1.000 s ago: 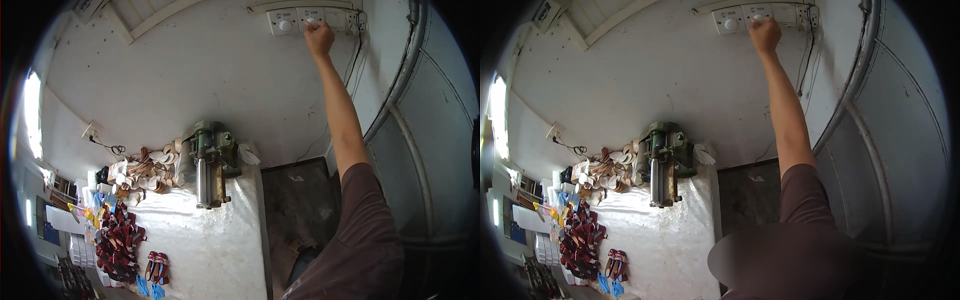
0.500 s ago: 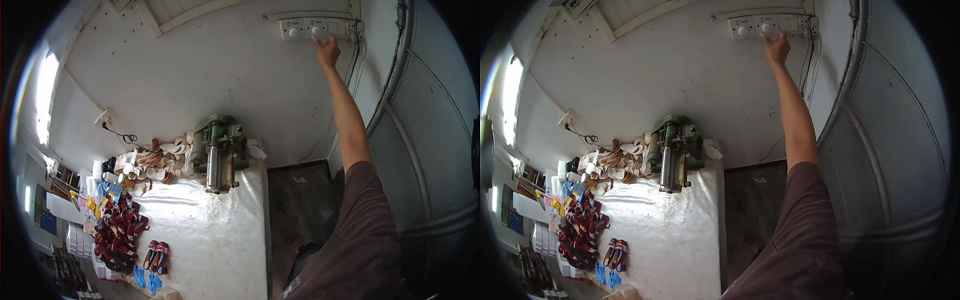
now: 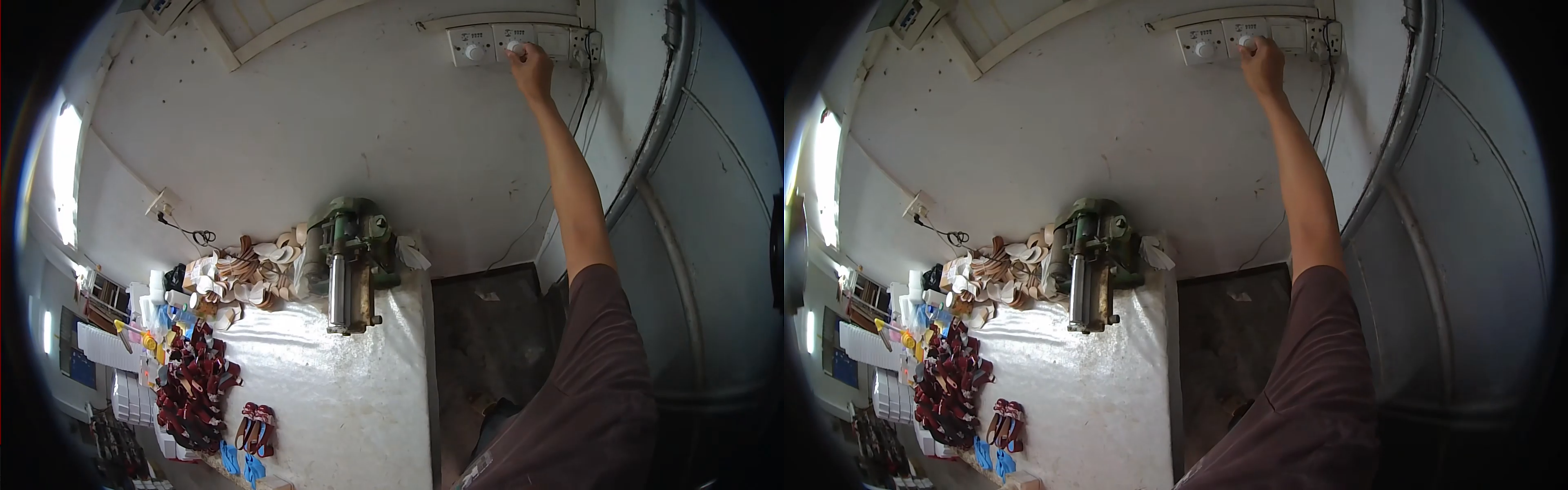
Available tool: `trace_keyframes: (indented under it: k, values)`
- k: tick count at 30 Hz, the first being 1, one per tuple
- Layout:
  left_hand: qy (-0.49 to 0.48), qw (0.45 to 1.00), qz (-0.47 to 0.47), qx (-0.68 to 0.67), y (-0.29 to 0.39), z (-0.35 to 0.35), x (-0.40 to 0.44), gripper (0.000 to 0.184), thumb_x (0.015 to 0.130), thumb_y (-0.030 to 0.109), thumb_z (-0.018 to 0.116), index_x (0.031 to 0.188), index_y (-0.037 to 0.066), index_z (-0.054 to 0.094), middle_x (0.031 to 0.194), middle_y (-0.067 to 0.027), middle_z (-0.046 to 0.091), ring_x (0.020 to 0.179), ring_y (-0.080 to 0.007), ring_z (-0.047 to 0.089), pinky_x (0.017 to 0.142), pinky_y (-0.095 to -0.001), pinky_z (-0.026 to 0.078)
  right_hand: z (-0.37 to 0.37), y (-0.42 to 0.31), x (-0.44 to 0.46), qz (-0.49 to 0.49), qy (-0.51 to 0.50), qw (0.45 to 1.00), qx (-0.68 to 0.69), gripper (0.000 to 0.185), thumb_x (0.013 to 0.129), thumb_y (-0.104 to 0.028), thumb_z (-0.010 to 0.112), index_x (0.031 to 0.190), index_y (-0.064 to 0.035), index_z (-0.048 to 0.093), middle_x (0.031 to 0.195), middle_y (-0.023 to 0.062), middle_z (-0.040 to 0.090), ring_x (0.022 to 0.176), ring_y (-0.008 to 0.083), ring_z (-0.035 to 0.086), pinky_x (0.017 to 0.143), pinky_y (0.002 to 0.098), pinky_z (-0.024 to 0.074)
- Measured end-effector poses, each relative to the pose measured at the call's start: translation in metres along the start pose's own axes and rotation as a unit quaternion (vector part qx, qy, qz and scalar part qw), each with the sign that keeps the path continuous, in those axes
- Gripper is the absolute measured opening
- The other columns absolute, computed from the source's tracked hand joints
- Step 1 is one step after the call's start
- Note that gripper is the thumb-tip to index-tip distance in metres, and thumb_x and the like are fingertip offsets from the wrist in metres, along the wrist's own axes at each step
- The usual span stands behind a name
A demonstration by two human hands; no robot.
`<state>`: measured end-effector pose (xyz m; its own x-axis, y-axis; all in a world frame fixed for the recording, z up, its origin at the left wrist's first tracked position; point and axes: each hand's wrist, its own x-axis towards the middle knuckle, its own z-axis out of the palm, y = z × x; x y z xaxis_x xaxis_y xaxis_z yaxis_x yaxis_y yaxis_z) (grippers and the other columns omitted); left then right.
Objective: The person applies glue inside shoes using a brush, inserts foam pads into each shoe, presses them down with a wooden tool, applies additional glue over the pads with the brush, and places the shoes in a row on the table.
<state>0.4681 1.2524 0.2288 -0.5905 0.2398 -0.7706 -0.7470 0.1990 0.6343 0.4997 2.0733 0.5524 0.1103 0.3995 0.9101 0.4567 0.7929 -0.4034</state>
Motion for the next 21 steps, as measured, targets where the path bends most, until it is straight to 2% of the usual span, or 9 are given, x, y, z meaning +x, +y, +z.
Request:
trace_keyframes:
  k: [11,13,15,16,17,18,19,20,21]
  values:
    - [0.000,0.999,0.005,-0.035,-0.023,-0.017,-0.006,0.062,0.099,0.056,0.046,0.131,0.004,0.057,0.124,-0.0073,0.064,0.107,-0.0167,0.062,0.097,-0.0316,0.048,-0.005,0.012,0.007,-0.088,-0.011,0.996,-0.011,0.030,0.078,-0.017,0.079,0.102,-0.0029,0.070,0.089,0.0136,0.068,0.073,0.0271,0.068,0.068,0.0400,0.0534]
    - [0.004,0.998,0.010,-0.060,-0.042,-0.037,-0.017,0.062,0.099,0.056,0.046,0.131,0.004,0.058,0.124,-0.0073,0.064,0.107,-0.0167,0.062,0.096,-0.0315,0.048,-0.013,0.004,0.006,0.035,-0.132,0.990,-0.029,0.048,0.079,-0.020,0.078,0.122,-0.0034,0.063,0.107,0.0163,0.067,0.093,0.0299,0.068,0.082,0.0420,0.0528]
    - [0.016,0.995,0.015,-0.100,-0.078,-0.069,-0.032,0.062,0.099,0.056,0.046,0.130,0.004,0.058,0.123,-0.0072,0.065,0.106,-0.0166,0.063,0.096,-0.0315,0.048,-0.011,-0.013,-0.023,0.060,-0.050,0.987,-0.137,0.066,0.085,-0.027,0.074,0.140,-0.0011,0.046,0.139,0.0217,0.052,0.128,0.0346,0.051,0.106,0.0445,0.0419]
    - [0.027,0.991,0.014,-0.127,-0.106,-0.090,-0.045,0.062,0.099,0.056,0.046,0.130,0.004,0.058,0.123,-0.0072,0.065,0.106,-0.0166,0.063,0.096,-0.0315,0.048,-0.025,-0.030,-0.040,0.101,-0.117,0.984,-0.092,0.074,0.088,-0.032,0.070,0.146,-0.0013,0.036,0.149,0.0207,0.040,0.139,0.0356,0.038,0.114,0.0451,0.0315]
    - [0.039,0.987,0.013,-0.158,-0.141,-0.109,-0.059,0.062,0.099,0.056,0.046,0.130,0.004,0.058,0.123,-0.0072,0.065,0.106,-0.0166,0.063,0.096,-0.0315,0.049,-0.014,-0.024,-0.073,0.039,-0.070,0.986,-0.145,0.064,0.090,-0.033,0.068,0.140,-0.0017,0.045,0.141,0.0202,0.049,0.132,0.0349,0.047,0.109,0.0447,0.0370]
    - [0.051,0.980,0.009,-0.190,-0.186,-0.131,-0.074,0.062,0.099,0.056,0.045,0.130,0.004,0.058,0.123,-0.0072,0.065,0.106,-0.0166,0.063,0.096,-0.0315,0.049,-0.022,-0.038,-0.102,0.018,-0.077,0.993,-0.092,0.054,0.091,-0.034,0.067,0.132,-0.0011,0.053,0.130,0.0189,0.058,0.122,0.0343,0.055,0.103,0.0448,0.0416]
    - [0.070,0.971,0.005,-0.228,-0.232,-0.149,-0.098,0.062,0.099,0.056,0.045,0.130,0.004,0.059,0.122,-0.0072,0.066,0.105,-0.0166,0.063,0.096,-0.0315,0.049,-0.042,-0.069,-0.140,-0.001,-0.073,0.995,-0.071,0.039,0.091,-0.034,0.067,0.113,-0.0014,0.066,0.111,0.0154,0.067,0.106,0.0320,0.063,0.091,0.0432,0.0474]
    - [0.084,0.960,-0.003,-0.266,-0.287,-0.162,-0.123,0.062,0.099,0.056,0.045,0.130,0.004,0.059,0.122,-0.0072,0.066,0.105,-0.0165,0.064,0.096,-0.0314,0.049,-0.061,-0.097,-0.177,0.026,-0.173,0.985,-0.007,0.033,0.091,-0.035,0.067,0.097,-0.0025,0.071,0.093,0.0123,0.071,0.090,0.0283,0.067,0.078,0.0411,0.0508]
    - [0.099,0.947,-0.010,-0.306,-0.344,-0.168,-0.150,0.062,0.099,0.056,0.045,0.130,0.004,0.059,0.122,-0.0072,0.066,0.105,-0.0165,0.064,0.095,-0.0314,0.049,-0.090,-0.145,-0.224,0.035,-0.178,0.983,0.000,0.034,0.093,-0.035,0.066,0.085,-0.0030,0.072,0.077,0.0096,0.070,0.072,0.0250,0.066,0.065,0.0388,0.0502]
